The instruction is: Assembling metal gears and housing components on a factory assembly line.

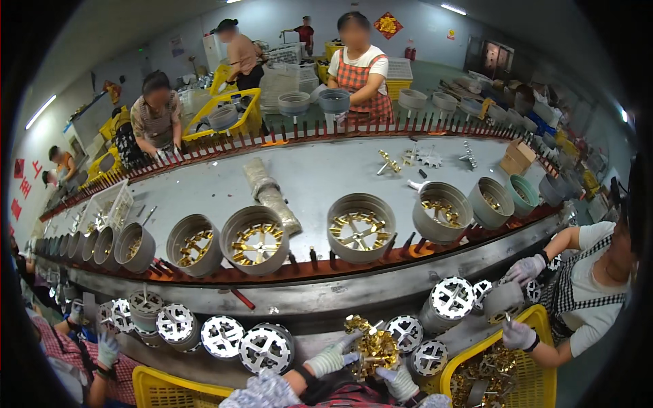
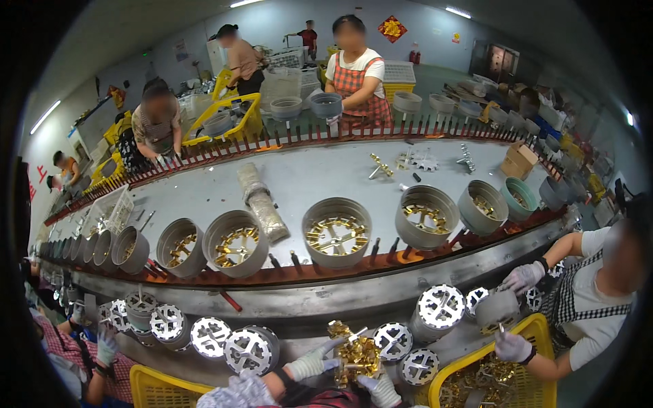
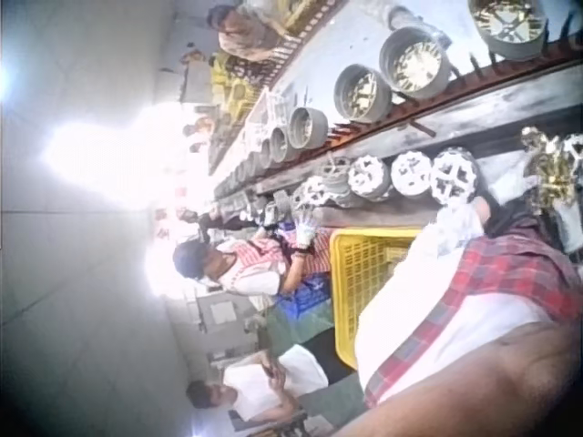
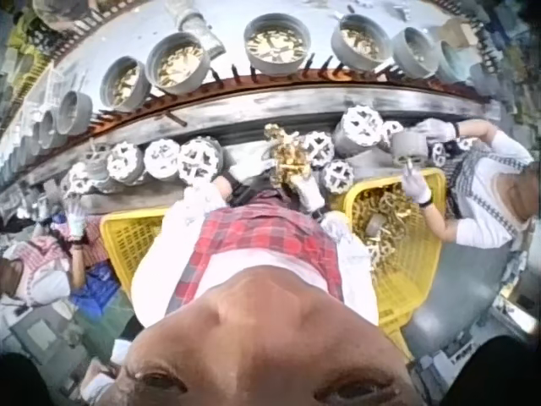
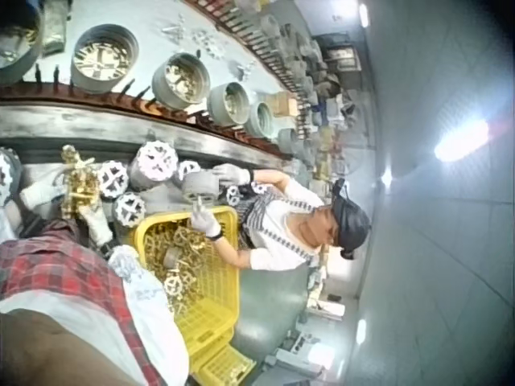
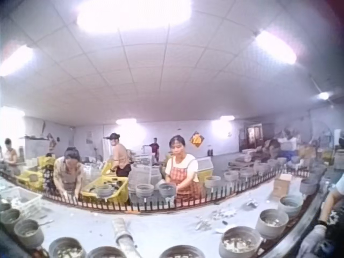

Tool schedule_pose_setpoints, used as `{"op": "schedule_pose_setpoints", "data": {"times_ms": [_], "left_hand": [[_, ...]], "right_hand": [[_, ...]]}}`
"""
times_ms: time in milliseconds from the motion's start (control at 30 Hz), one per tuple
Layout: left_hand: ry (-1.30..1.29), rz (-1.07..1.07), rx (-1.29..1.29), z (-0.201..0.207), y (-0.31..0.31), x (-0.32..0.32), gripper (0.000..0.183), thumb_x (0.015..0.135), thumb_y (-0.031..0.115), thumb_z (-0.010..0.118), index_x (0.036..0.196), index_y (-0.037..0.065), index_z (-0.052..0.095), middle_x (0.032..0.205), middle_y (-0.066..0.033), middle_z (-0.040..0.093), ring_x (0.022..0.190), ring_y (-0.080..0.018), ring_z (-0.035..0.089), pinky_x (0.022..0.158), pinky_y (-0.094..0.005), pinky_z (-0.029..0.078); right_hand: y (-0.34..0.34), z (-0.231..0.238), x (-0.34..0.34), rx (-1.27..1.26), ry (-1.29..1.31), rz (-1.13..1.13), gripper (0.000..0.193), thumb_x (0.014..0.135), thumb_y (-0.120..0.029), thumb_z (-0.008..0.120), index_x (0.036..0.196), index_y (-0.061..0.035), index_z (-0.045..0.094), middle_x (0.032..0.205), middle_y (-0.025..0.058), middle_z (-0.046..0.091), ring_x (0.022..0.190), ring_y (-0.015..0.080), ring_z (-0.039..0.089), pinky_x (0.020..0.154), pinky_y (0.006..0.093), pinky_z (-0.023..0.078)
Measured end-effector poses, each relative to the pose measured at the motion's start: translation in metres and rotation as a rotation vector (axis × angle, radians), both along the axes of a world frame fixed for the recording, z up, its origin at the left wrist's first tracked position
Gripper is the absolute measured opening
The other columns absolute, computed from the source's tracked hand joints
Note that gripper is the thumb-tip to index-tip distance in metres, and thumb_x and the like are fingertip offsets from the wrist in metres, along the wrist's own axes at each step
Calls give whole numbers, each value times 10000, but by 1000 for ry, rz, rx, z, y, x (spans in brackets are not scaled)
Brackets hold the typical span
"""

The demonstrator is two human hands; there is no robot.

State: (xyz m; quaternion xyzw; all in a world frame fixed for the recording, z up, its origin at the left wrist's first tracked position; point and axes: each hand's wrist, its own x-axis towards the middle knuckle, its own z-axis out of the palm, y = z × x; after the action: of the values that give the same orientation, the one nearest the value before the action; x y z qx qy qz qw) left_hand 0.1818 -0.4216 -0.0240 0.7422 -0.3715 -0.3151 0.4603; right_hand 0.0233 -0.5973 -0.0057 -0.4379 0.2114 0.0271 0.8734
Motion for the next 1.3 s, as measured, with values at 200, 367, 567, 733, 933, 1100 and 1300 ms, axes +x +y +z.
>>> {"op": "schedule_pose_setpoints", "data": {"times_ms": [200, 367, 567, 733, 933, 1100, 1300], "left_hand": [[-323, 162, -317, 204, -10, 7, 625, 865, 204, 623, 1406, 67, 343, 1368, -178, 423, 1253, -293, 440, 1033, -364, 360], [-540, 254, -432, 321, -48, 120, 613, 803, 2, 598, 1375, 51, 384, 1269, -176, 517, 1151, -269, 526, 962, -334, 423], [-401, 427, -403, 335, -52, 217, 504, 917, 47, 554, 1393, 31, 389, 1380, -110, 454, 1213, -176, 465, 1025, -279, 363], [-428, 485, -659, 299, -26, 166, 355, 946, 98, 528, 1283, -10, 506, 1224, -108, 581, 1143, -181, 537, 1010, -297, 394], [-437, 394, -742, 257, -35, 75, 406, 976, 199, 451, 1287, -60, 468, 1307, -181, 508, 1173, -283, 520, 1022, -387, 404], [-366, 264, -574, 198, -26, 22, 440, 965, 253, 446, 1287, -44, 478, 1293, -172, 520, 1173, -290, 520, 1010, -414, 418], [-175, 0, -446, 162, -71, -49, 430, 943, 261, 476, 1266, -22, 505, 1244, -137, 557, 1131, -264, 539, 1019, -410, 399]], "right_hand": [[-27, 163, 22, -723, -174, 180, 637, 822, -153, 672, 1372, -49, 367, 1307, 90, 510, 1162, 218, 521, 994, 354, 428], [-61, 280, 164, -1227, -688, -135, 262, 747, -18, 662, 1001, 16, 610, 1047, 132, 620, 938, 281, 621, 855, 372, 492], [-89, 297, 249, -1124, -753, -363, 602, 836, -193, 661, 1329, 42, 407, 1268, 213, 531, 1212, 271, 496, 1023, 344, 371], [-102, 230, 122, -1217, -672, -626, 308, 865, -74, 577, 1165, -7, 559, 1205, 170, 583, 1150, 277, 546, 970, 356, 421], [-159, 123, -100, -1408, 178, -930, 267, 862, -69, 541, 1108, 22, 589, 1179, 202, 584, 1148, 310, 541, 982, 382, 427], [-182, 55, -312, -1308, 902, -870, 403, 881, -260, 583, 1171, 20, 578, 1209, 168, 593, 1142, 291, 540, 966, 359, 414], [-155, -28, -565, -582, 1242, -896, 726, 770, -406, 691, 1305, 36, 477, 1299, 206, 533, 1191, 340, 512, 998, 384, 397]]}}
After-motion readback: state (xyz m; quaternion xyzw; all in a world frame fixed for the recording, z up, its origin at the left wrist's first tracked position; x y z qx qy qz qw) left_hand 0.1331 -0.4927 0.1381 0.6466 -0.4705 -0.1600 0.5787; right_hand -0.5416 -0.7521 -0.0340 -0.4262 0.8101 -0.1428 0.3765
